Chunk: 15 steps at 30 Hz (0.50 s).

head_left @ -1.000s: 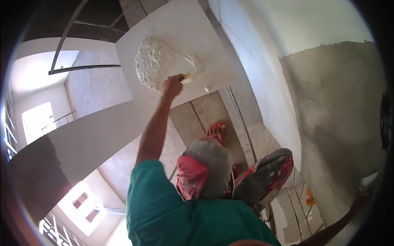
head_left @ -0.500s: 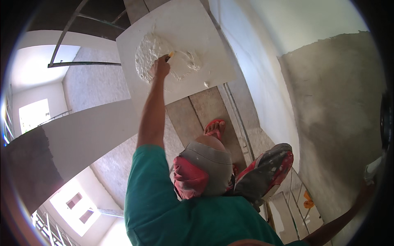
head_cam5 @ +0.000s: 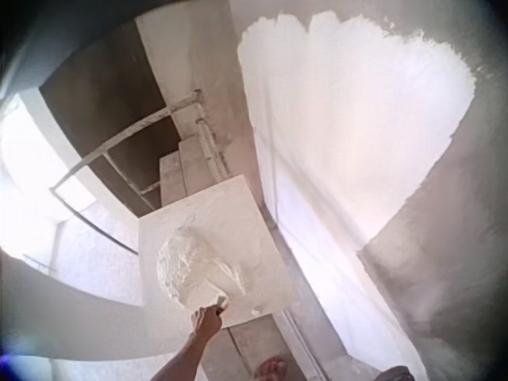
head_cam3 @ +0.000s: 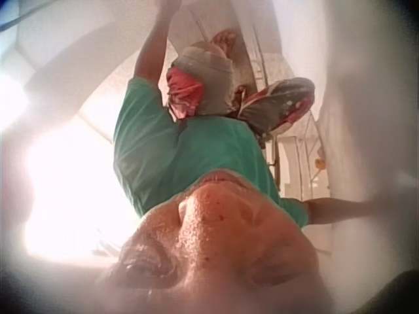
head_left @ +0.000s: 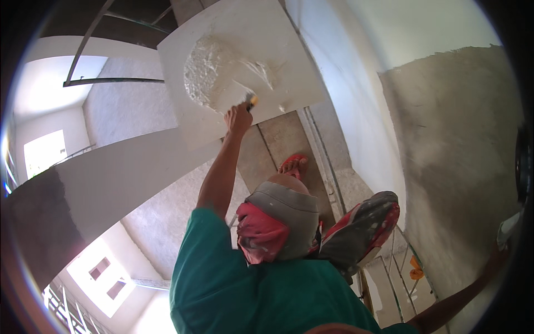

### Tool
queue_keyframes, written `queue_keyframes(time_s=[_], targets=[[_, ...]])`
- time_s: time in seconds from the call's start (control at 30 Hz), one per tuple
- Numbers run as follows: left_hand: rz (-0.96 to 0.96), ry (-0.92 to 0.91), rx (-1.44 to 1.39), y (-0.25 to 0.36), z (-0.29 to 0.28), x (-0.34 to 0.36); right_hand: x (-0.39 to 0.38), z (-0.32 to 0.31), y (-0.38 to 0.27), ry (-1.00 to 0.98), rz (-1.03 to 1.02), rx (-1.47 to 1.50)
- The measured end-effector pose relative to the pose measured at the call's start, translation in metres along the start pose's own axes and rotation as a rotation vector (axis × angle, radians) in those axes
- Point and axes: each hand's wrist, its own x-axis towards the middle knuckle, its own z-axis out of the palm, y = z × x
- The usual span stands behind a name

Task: The person applies plaster to a ceiling using a trowel and a hawk. They repeatedly scoop plaster from the hawk and spread it across the ceiling surface in smooth strokes.

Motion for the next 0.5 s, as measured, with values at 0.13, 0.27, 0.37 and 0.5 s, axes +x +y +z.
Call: queue_keyframes(time_s=[0.13,0.27,0.37,0.5], targets=[[0.15,0.076,-0.136,-0.092,0.014,0.061,0.004,0.022,0.054,0.238,-0.313,-0.339],[-0.092,0.204,-0.133,-0.06,-0.036,0.083,0.015,-0.024,-0.072,-0.163,0.174,0.23],[0.053,0.056,-0.115,0.003,-0.018,0.041,0.011,-0.05,-0.101,-0.268,0.307,0.308],[0.037,0.113,-0.233,-0.041,-0.029,0.058,0.007,-0.054,-0.107,-0.079,0.228,0.247]])
